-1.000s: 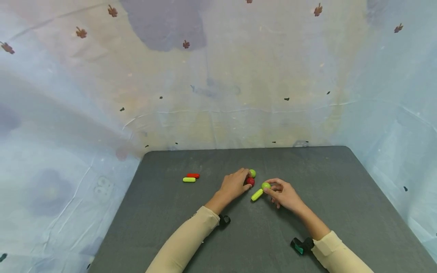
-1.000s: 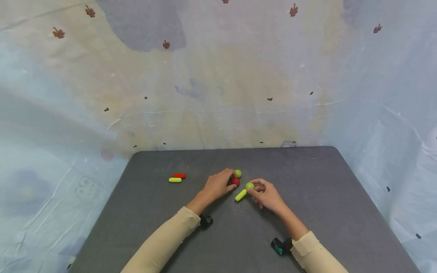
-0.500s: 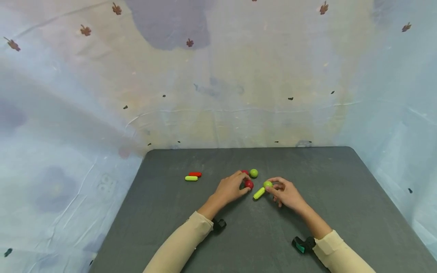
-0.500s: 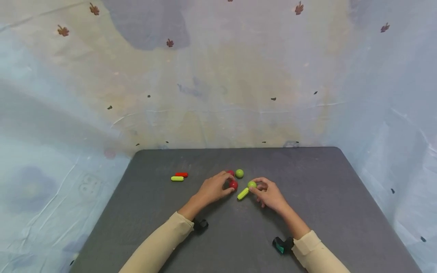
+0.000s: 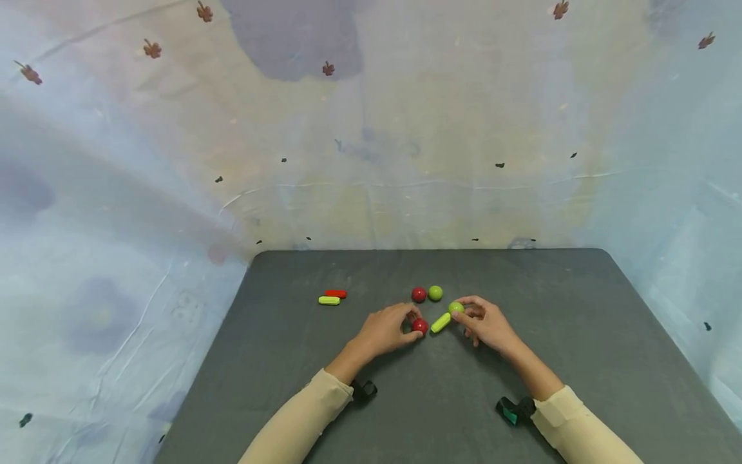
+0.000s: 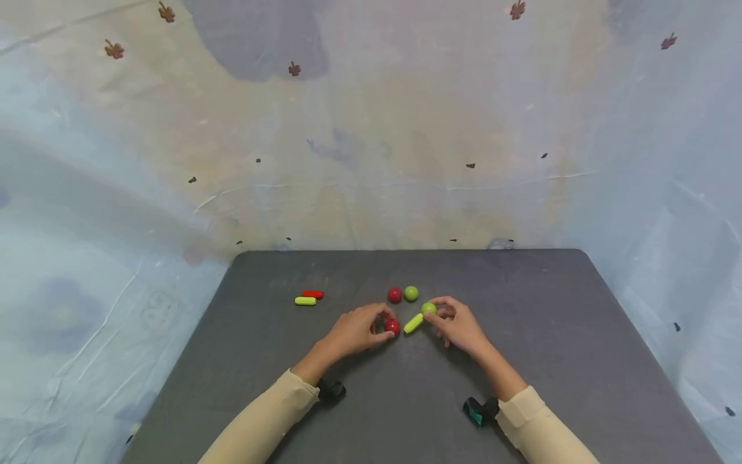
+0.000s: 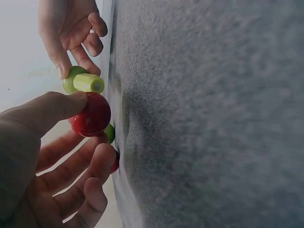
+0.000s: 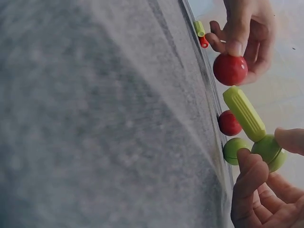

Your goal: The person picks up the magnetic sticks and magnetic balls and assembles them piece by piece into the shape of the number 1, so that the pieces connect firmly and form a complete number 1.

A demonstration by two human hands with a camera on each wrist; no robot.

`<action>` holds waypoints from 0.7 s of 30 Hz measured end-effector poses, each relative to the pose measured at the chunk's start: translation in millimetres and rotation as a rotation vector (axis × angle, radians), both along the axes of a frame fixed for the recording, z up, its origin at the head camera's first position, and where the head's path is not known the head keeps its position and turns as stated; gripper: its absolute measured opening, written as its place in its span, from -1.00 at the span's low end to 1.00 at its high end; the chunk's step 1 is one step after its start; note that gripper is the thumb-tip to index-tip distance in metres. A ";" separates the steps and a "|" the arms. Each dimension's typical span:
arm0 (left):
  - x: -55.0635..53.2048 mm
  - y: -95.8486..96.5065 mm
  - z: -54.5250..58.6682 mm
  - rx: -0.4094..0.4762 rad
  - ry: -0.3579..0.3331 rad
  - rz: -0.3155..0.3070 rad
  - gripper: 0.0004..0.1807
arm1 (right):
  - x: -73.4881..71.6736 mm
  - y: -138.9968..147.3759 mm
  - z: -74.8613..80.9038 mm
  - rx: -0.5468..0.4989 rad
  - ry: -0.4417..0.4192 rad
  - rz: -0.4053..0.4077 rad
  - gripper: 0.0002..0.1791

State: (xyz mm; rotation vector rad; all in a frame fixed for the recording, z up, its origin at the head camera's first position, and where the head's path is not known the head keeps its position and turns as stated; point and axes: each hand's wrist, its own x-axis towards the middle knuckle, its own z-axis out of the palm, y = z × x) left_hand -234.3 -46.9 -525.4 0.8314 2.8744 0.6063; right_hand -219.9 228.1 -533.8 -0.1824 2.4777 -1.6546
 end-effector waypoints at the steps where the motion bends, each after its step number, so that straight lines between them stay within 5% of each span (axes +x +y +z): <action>1: 1.0 -1.0 -0.3 0.000 -0.006 0.000 -0.61 | -0.5 -0.2 0.2 0.000 -0.004 -0.003 -0.50; 21: 14.5 -5.4 -2.6 0.046 -0.038 -0.033 -0.64 | -2.8 -6.3 0.5 -0.035 -0.036 0.006 -0.48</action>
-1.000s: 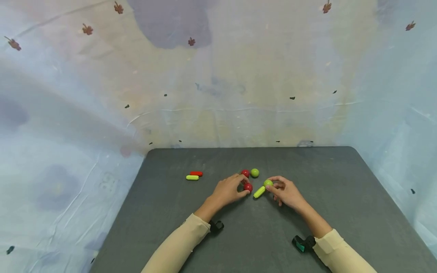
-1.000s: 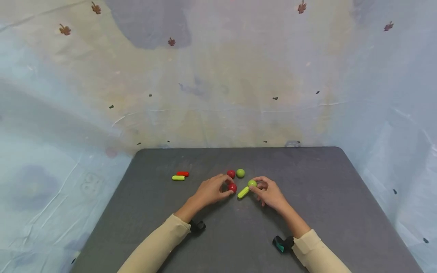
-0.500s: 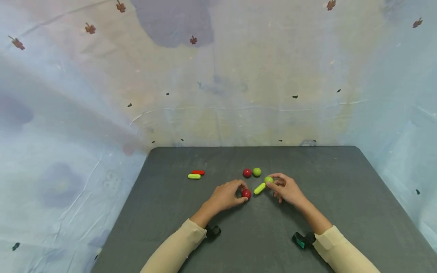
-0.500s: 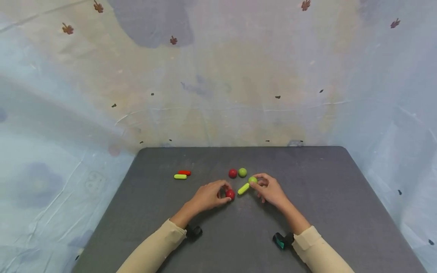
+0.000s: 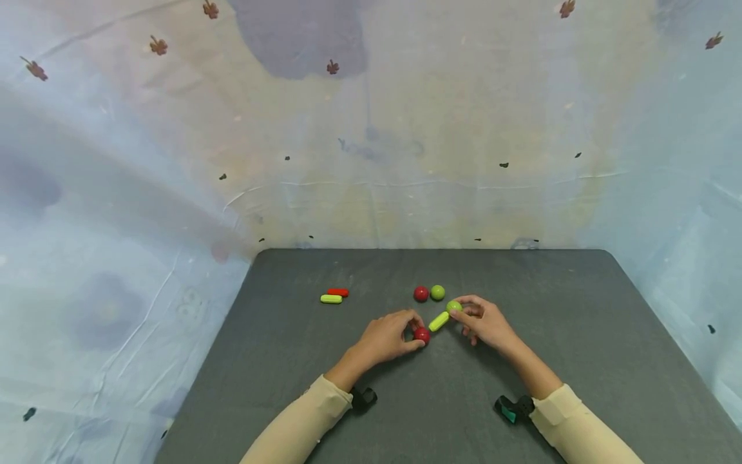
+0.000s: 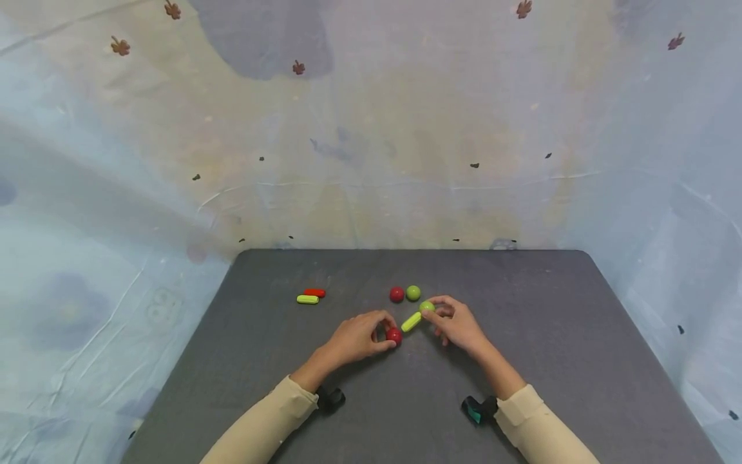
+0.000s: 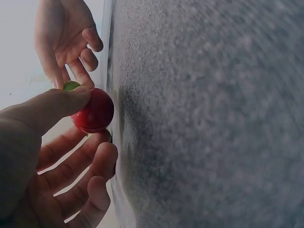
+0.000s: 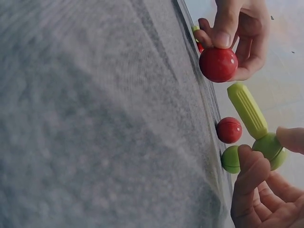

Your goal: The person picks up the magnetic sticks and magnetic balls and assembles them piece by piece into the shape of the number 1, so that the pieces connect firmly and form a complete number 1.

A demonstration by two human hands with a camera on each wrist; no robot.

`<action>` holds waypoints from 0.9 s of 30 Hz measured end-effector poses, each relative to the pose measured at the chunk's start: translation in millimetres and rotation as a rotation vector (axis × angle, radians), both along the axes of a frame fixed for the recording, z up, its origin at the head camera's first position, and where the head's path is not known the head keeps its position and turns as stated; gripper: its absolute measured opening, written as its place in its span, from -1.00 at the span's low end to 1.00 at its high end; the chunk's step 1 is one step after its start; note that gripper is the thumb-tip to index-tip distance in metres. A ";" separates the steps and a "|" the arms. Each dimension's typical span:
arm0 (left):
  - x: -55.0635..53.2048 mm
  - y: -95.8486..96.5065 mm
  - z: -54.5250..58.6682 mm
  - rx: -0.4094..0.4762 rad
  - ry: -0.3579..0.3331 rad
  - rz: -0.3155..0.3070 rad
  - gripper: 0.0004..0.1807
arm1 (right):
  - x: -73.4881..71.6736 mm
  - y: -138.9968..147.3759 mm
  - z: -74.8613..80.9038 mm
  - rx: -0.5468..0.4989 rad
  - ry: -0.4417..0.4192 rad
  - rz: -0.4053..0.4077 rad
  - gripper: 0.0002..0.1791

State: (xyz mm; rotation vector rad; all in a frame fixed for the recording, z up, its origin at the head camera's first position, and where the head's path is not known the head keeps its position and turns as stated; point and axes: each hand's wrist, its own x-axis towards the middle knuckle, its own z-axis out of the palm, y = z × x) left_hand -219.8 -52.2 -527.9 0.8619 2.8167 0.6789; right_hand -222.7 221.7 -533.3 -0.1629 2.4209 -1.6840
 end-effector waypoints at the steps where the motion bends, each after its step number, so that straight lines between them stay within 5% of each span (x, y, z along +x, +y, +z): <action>1: 0.0 0.6 0.3 0.005 -0.004 0.000 -0.64 | 0.4 -0.3 0.9 -0.003 0.001 0.006 -0.47; 27: 0.2 1.8 -0.7 0.029 -0.057 0.050 -0.68 | 1.3 -6.4 -2.3 -0.046 -0.009 0.096 -0.37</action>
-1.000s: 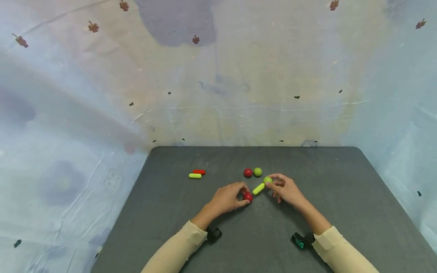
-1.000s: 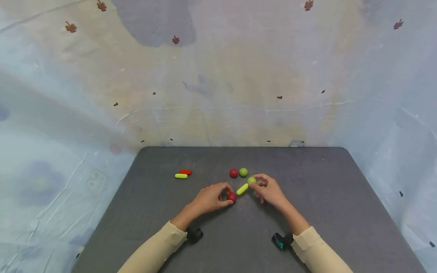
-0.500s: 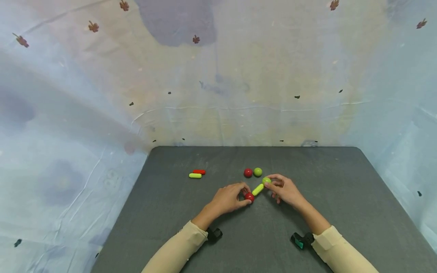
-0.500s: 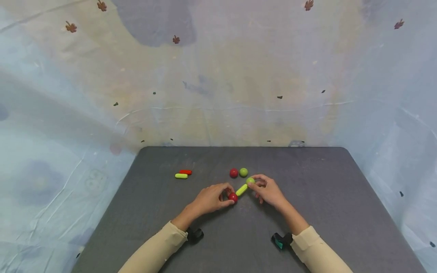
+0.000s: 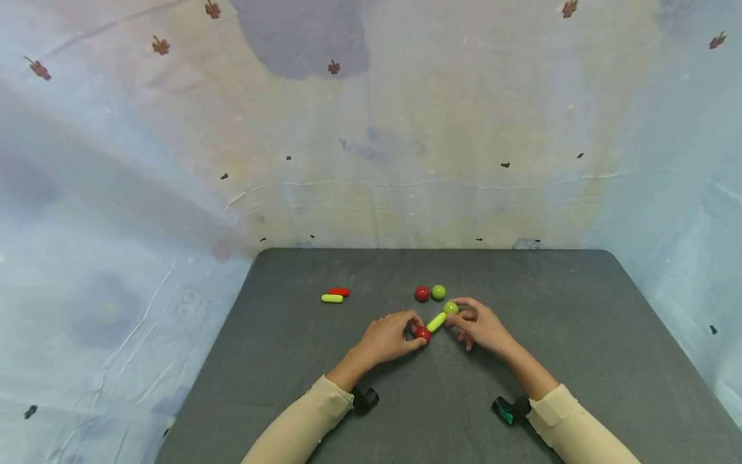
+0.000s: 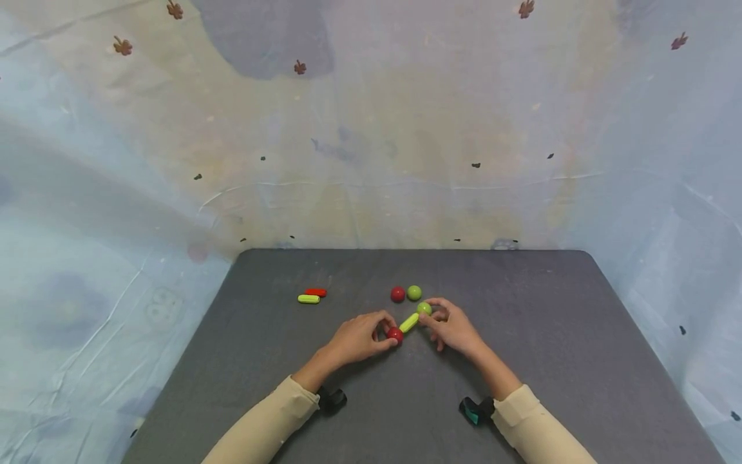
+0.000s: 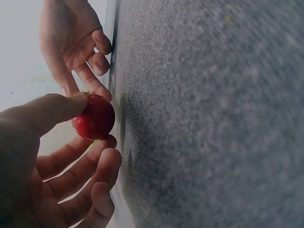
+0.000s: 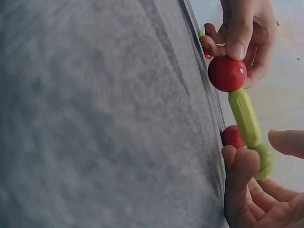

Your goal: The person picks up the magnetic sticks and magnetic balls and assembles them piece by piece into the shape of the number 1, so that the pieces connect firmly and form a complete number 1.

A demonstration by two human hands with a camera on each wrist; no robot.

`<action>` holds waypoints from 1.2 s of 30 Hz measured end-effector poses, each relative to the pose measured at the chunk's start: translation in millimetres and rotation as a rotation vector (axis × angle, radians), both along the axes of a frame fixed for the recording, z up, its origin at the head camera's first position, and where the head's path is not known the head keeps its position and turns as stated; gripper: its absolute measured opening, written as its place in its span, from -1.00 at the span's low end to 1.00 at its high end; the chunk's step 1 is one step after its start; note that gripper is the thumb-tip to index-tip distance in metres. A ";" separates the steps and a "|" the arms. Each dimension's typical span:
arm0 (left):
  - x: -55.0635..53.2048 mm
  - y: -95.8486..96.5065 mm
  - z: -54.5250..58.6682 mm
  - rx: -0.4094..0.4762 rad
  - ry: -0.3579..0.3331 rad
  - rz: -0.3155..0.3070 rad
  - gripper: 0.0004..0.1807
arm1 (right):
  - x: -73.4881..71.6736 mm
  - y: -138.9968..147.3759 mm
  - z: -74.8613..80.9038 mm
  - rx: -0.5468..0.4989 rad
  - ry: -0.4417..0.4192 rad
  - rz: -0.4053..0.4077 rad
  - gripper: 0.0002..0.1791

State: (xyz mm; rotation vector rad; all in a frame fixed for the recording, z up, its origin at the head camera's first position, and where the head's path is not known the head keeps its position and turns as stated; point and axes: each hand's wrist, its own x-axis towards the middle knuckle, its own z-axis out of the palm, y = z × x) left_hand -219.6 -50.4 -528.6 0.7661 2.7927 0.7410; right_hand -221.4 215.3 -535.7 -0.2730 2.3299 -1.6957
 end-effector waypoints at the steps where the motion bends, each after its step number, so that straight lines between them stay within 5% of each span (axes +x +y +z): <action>1: -0.1 0.3 -0.1 -0.001 0.000 0.003 -0.68 | 0.4 0.2 -0.4 -0.004 0.002 0.008 -0.36; 16: 1.6 5.4 2.6 0.037 0.029 0.040 -0.68 | 10.3 -5.9 -2.8 0.020 0.072 0.059 -0.49; 24: 2.1 11.1 4.9 0.029 0.062 0.031 -0.65 | 12.5 -7.7 -4.7 -0.003 0.083 0.151 -0.55; 36: 3.3 21.8 3.2 0.019 0.113 0.024 -0.62 | 15.7 -11.8 -7.5 -0.078 0.011 0.197 -0.58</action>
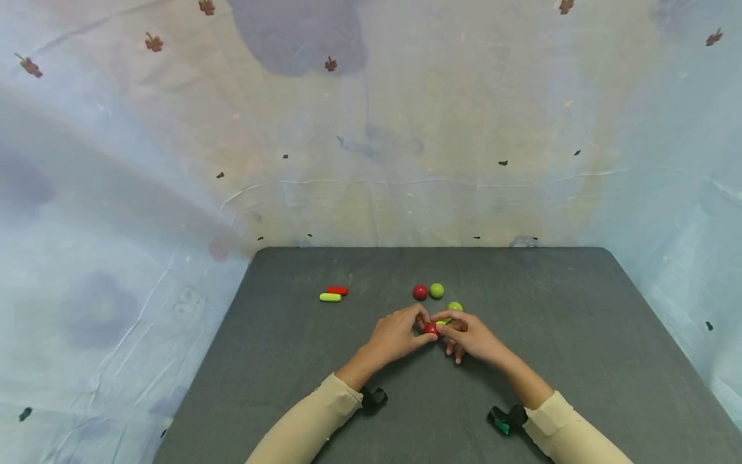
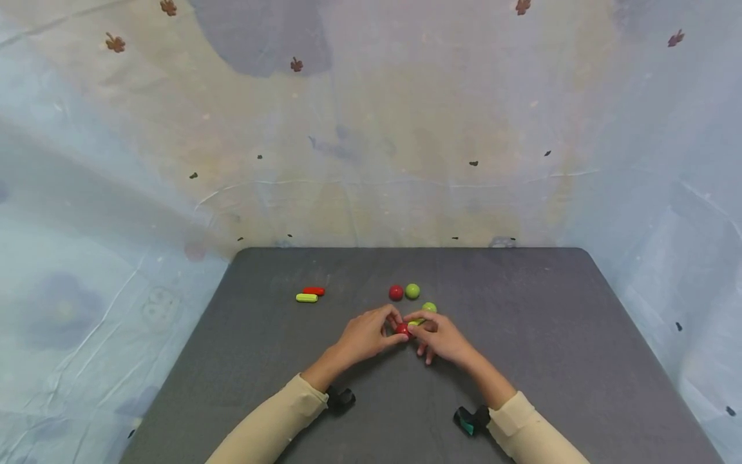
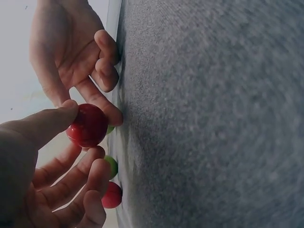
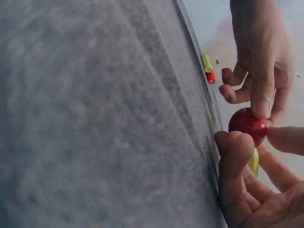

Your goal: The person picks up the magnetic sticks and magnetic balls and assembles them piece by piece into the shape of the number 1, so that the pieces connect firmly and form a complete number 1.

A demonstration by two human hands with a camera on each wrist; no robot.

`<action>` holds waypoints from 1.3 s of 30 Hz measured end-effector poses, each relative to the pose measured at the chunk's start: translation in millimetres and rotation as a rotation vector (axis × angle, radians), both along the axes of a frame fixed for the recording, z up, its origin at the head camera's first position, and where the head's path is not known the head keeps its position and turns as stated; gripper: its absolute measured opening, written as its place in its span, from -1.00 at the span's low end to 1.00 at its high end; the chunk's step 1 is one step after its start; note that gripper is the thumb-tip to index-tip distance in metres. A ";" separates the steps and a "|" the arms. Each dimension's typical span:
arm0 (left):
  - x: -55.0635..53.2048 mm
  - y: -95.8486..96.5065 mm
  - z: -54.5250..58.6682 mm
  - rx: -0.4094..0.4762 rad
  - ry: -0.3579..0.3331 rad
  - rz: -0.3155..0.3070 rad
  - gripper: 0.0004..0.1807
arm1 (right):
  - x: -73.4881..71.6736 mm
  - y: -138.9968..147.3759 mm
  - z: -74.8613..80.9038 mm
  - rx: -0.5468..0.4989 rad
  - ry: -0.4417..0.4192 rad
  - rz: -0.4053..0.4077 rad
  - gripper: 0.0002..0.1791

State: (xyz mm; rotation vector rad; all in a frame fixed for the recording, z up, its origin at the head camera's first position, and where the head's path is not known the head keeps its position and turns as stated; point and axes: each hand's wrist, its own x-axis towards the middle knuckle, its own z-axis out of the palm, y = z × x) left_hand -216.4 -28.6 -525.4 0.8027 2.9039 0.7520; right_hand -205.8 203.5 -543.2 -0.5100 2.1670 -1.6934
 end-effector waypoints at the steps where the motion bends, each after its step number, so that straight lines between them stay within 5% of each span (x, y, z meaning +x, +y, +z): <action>1: 0.3 0.2 -0.4 -0.001 0.004 0.000 -0.62 | 0.0 -0.3 -0.5 0.003 -0.008 -0.002 -0.58; 16: -2.6 -7.1 -1.4 0.011 -0.012 0.002 -0.65 | 2.9 -1.9 3.9 0.023 -0.050 -0.016 -0.58; 39: -30.3 -103.4 8.0 -0.005 -0.030 0.155 -0.82 | 2.8 7.5 3.1 0.055 0.040 0.034 -0.55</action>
